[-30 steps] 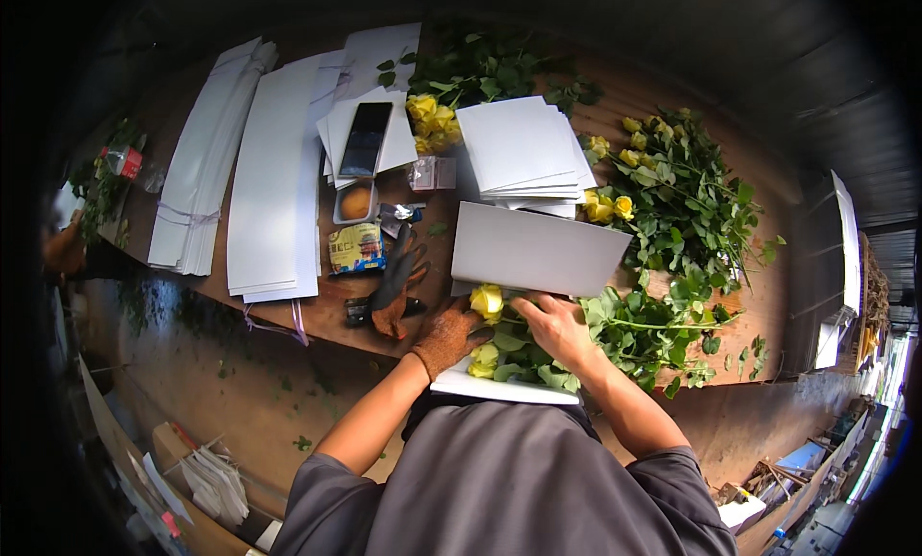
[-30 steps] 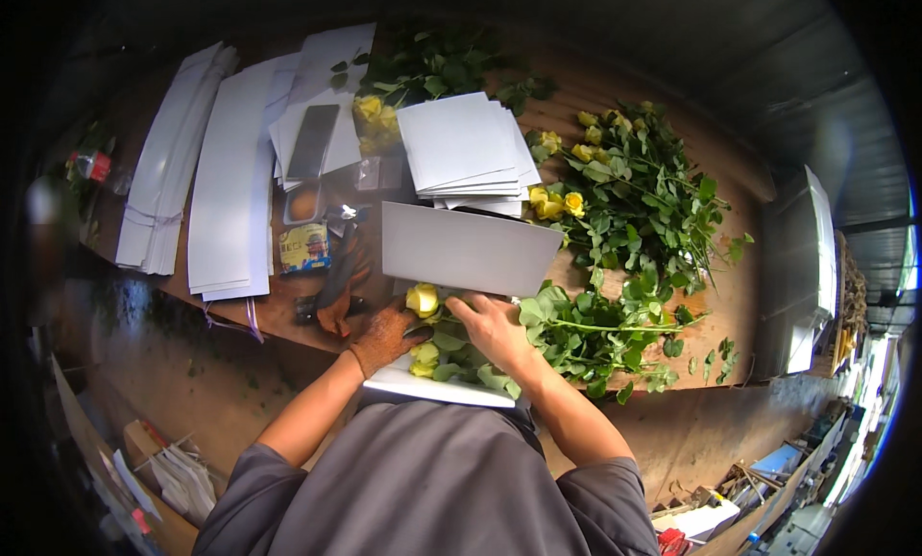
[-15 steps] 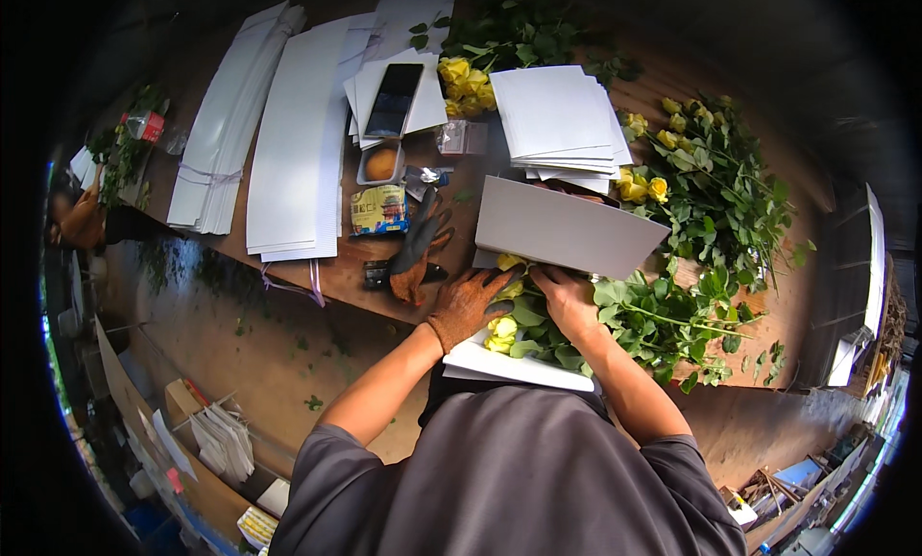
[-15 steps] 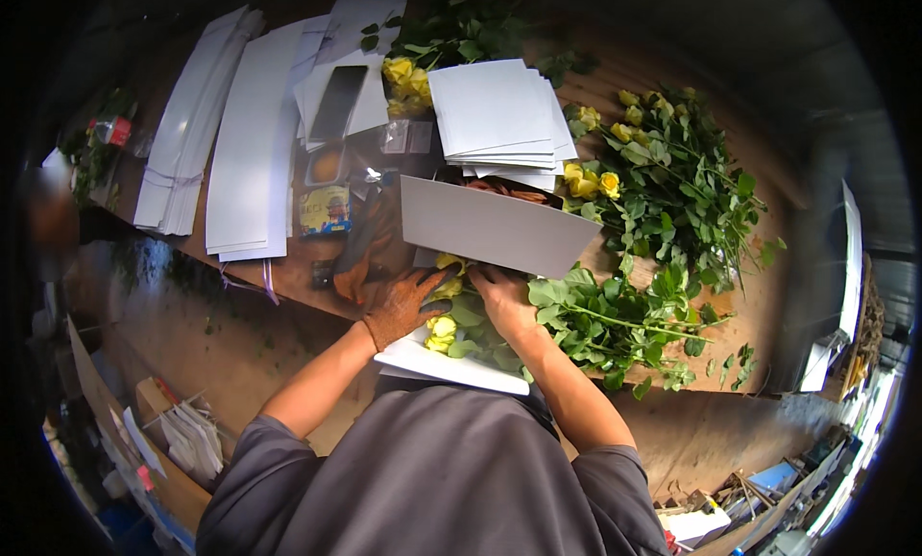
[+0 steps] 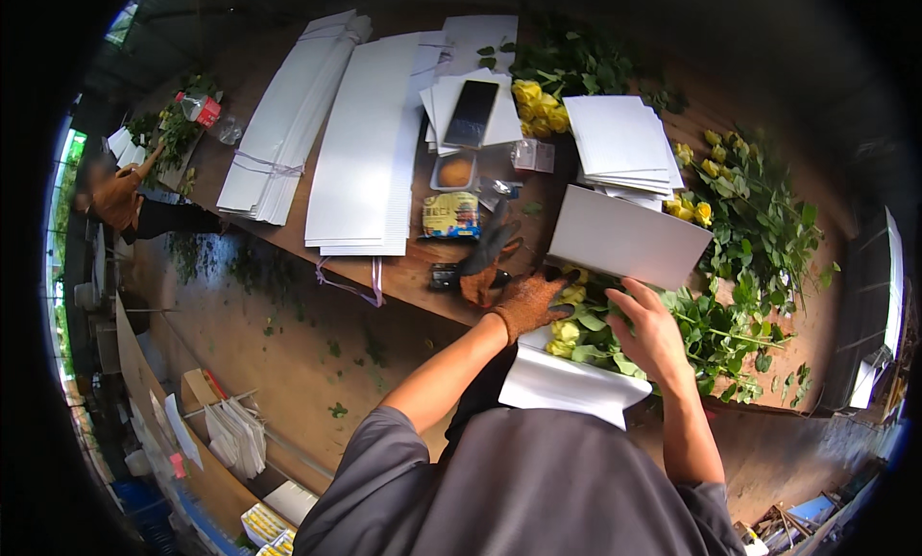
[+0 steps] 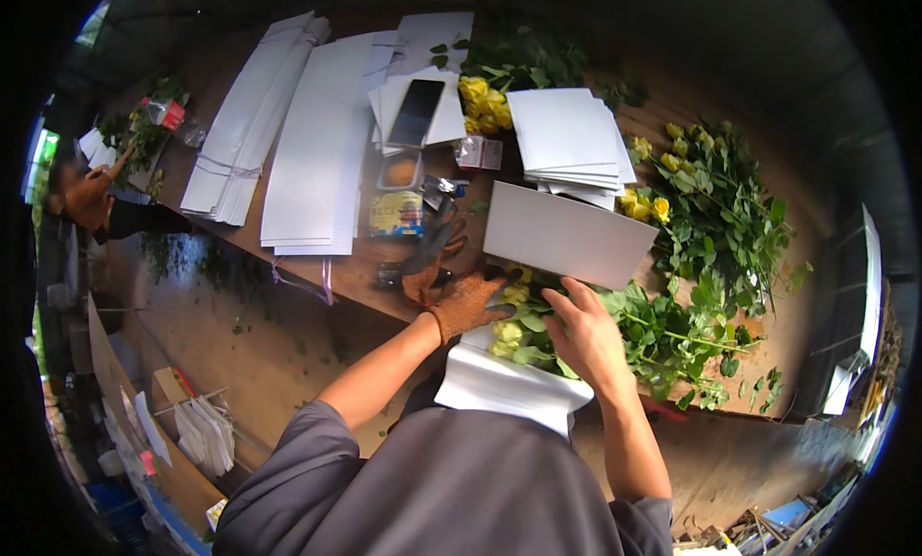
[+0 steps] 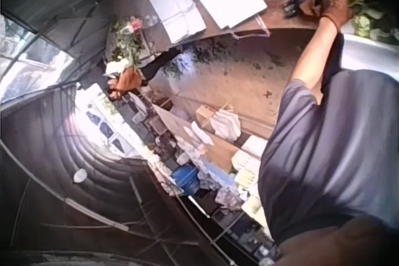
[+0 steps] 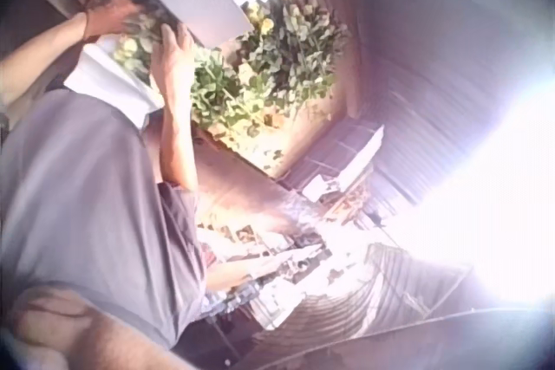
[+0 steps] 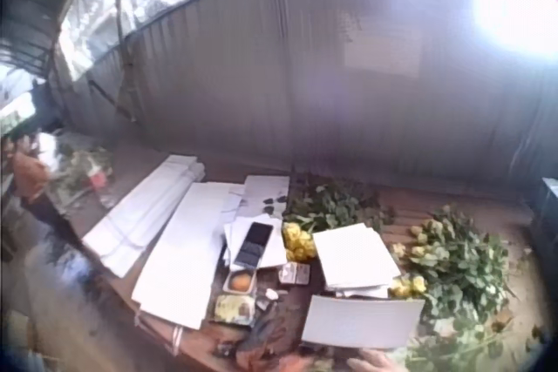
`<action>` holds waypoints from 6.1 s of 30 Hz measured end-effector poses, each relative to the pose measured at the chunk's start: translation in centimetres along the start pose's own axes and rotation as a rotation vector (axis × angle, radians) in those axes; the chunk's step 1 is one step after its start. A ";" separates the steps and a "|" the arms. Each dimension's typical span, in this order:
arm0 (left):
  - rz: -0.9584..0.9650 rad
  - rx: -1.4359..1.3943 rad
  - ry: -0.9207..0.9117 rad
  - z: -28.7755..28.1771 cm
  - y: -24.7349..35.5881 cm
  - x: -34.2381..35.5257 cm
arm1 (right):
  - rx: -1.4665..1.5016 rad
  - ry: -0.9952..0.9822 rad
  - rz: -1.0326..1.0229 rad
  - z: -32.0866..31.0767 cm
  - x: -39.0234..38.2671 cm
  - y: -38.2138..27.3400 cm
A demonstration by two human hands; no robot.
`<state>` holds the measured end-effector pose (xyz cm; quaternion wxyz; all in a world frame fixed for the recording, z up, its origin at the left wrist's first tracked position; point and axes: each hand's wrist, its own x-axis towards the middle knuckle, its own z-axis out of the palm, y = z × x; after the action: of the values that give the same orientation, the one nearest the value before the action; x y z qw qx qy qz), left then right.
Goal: The person arranges yellow roses and green foliage into white boxes on a wooden table. They place flowers and leaves into the boxes, close the lids, and occasionally handle a packaged bun and a small container.
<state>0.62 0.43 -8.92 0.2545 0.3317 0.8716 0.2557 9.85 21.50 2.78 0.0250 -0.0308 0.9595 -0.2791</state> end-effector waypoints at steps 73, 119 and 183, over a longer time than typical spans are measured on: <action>-0.035 -1.272 0.803 -5.7 -3.4 -16.7 | 0.546 0.039 -0.085 9.5 5.3 -15.7; -0.032 -1.585 0.214 -13.3 9.4 -27.5 | 1.312 0.274 -1.297 -8.2 -1.4 -26.4; -0.319 -1.709 0.413 -4.6 -25.6 8.9 | 0.193 0.117 -0.002 -0.3 -10.0 -12.7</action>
<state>-19.48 -11.17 -23.72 0.2854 -0.1490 0.4477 0.8342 20.38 11.71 10.09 -0.0282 -0.0127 0.9279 -0.3716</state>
